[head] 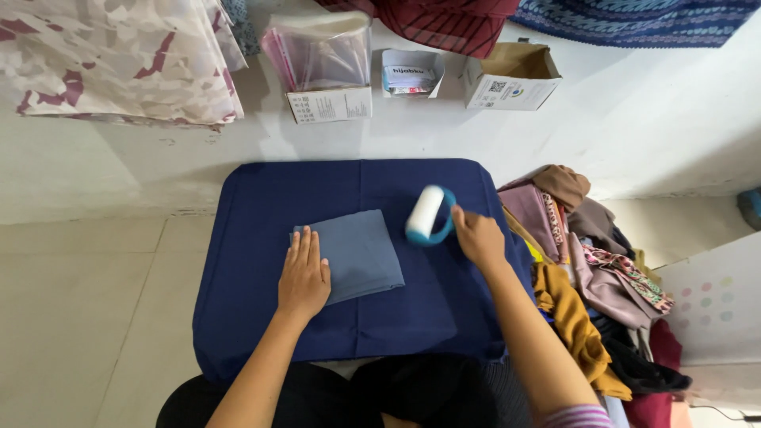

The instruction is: The person spreads out a piece of blue fabric on a blue mat and uses a lint roller to clean both sides of it, before folding it into a smaller square.

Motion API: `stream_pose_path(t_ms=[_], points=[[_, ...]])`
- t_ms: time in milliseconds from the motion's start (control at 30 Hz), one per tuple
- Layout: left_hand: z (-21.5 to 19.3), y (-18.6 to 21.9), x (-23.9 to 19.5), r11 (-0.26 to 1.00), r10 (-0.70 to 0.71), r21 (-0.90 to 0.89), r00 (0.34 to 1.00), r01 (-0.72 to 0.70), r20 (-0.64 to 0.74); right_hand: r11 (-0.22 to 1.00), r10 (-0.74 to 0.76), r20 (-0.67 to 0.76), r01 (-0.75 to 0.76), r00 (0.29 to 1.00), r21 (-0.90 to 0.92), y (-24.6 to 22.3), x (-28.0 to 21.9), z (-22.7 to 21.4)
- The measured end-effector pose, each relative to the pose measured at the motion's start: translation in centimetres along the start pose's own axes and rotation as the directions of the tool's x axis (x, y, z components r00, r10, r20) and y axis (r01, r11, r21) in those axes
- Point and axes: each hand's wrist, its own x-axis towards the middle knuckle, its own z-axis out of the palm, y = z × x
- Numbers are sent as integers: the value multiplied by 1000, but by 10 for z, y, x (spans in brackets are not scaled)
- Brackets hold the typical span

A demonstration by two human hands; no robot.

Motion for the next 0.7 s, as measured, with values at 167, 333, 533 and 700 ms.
stream_pose_path(t_ms=[167,333,533,700], points=[[-3,2,0,1000,-14,12,999,13,30,993,21,17,-23,1000,115,-8,45,35],[-9,4,-1,1000,-6,0,1000,6,31,939,-330,-533,217,779,-265,-67,-25,23],[-8,6,-1,999,-39,-8,998,39,42,954,-203,154,160,967,255,-116,-70,34],[0,-13,3,934,-66,-356,992,25,-105,898,-83,354,-84,932,432,-131,-59,38]])
